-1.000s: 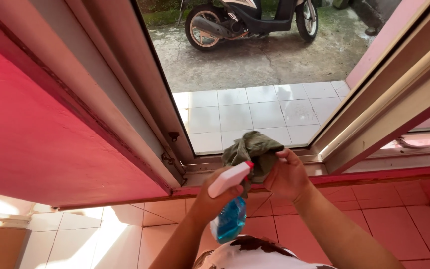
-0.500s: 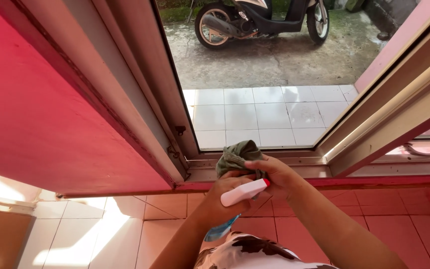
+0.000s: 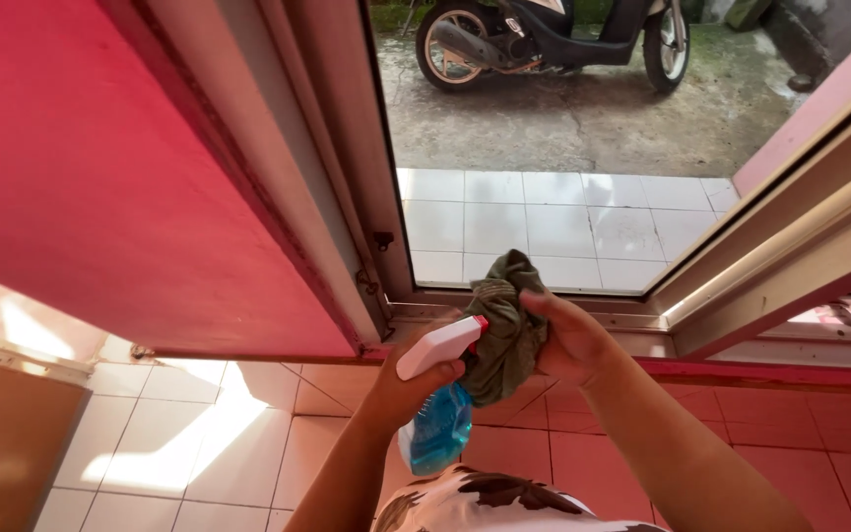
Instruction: Cleaning glass windows using a spray cleaner and a cloth.
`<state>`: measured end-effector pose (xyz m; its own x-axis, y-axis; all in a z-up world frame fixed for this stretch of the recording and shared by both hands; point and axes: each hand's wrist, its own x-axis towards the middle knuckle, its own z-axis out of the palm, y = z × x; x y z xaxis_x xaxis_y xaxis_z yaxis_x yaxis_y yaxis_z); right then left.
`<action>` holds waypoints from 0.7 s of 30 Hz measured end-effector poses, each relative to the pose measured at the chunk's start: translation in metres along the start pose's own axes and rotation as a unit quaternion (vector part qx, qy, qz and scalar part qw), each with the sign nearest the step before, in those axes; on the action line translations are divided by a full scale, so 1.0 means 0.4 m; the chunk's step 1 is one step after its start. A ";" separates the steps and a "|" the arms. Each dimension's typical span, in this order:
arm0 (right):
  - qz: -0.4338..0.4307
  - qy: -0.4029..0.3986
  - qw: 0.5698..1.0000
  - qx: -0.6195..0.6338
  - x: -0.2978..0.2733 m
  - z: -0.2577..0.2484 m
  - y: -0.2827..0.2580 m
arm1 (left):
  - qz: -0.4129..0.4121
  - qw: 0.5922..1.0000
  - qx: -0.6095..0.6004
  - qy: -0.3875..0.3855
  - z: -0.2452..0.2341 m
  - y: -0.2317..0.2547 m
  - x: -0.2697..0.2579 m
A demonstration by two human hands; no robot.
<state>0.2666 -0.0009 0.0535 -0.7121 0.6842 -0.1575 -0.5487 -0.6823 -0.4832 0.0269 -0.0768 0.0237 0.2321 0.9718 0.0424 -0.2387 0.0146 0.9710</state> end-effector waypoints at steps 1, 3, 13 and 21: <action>0.003 -0.003 1.000 -0.001 0.010 -0.008 0.006 | 0.001 1.000 0.001 0.004 -0.018 -0.022 -0.005; -0.024 0.042 0.988 -0.145 0.028 -0.023 0.021 | -0.100 0.992 -0.046 0.069 -0.055 -0.066 -0.017; 0.024 0.282 0.912 -0.297 0.077 -0.025 0.171 | -0.051 0.953 -0.276 0.118 -0.146 0.063 -0.147; 0.243 0.074 0.966 -0.047 0.094 0.131 0.362 | -0.048 0.948 -0.235 0.209 -0.328 -0.043 -0.360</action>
<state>0.1373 -0.0877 0.0227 -0.8012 0.3237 -0.5033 -0.1188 -0.9104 -0.3964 -0.1262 -0.1862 -0.0300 -0.0963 0.9675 -0.2336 -0.6514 0.1162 0.7497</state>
